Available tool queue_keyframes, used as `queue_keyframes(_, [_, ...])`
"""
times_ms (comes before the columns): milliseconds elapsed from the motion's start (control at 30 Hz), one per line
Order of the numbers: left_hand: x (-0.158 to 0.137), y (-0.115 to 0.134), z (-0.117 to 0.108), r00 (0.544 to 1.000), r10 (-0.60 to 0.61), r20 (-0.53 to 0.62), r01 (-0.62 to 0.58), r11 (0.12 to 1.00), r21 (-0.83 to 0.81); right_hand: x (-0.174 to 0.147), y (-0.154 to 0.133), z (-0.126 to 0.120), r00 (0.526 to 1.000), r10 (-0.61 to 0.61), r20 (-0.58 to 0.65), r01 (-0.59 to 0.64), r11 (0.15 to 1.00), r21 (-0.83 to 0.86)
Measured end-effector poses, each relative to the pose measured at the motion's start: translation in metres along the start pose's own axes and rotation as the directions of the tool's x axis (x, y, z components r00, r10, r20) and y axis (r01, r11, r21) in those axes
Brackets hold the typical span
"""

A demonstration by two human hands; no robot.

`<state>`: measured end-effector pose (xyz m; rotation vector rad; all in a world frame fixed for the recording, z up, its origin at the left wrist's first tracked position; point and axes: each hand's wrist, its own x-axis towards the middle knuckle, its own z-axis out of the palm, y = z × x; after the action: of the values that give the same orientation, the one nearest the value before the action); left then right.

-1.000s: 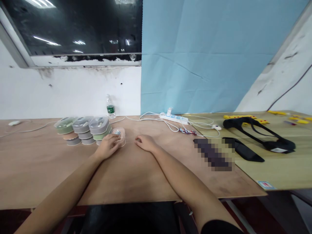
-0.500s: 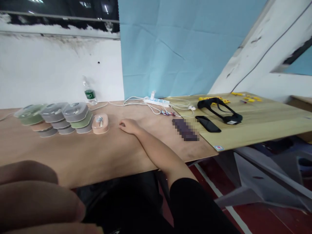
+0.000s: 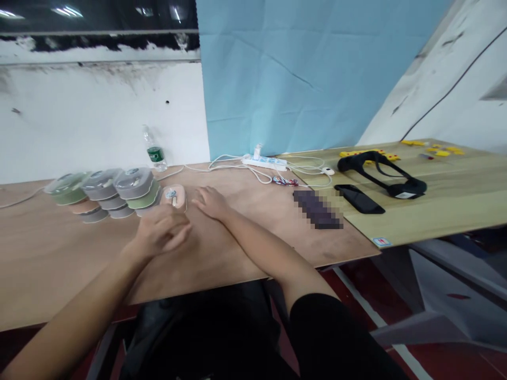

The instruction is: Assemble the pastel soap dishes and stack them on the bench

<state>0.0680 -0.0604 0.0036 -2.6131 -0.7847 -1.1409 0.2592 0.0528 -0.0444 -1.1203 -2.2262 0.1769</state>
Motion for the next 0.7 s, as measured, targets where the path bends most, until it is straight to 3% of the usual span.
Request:
queue_keyframes(67, [0.003,-0.029,0.009,0.998,-0.056,0.003,0.055,0.995,0.077,0.008,-0.018,0.017,0.991,-0.126,-0.036,0.126,0.992,0.010])
queue_keyframes(167, [-0.007,-0.061,0.023,0.957,-0.290,-0.014,0.289,0.947,0.139,0.017,-0.037,0.040,0.954,-0.295,0.063,0.294,0.956,0.016])
queue_keyframes(267, [-0.024,-0.072,0.029,0.835,-0.551,-0.017,0.551,0.833,0.051,0.016,-0.036,0.044,0.957,-0.284,0.064,0.280,0.958,0.066])
queue_keyframes(367, [-0.034,-0.071,0.029,0.727,-0.670,0.148,0.683,0.729,-0.053,0.009,-0.020,0.028,0.973,-0.229,0.008,0.226,0.966,0.129])
queue_keyframes(467, [-0.034,-0.071,0.029,0.671,-0.681,0.293,0.717,0.697,-0.026,0.005,-0.004,0.013,0.987,-0.154,-0.045,0.159,0.978,0.133])
queue_keyframes(700, [-0.015,-0.079,0.041,0.649,-0.681,0.338,0.602,0.732,0.318,0.008,0.005,0.014,0.995,-0.031,-0.097,0.045,0.989,0.141])
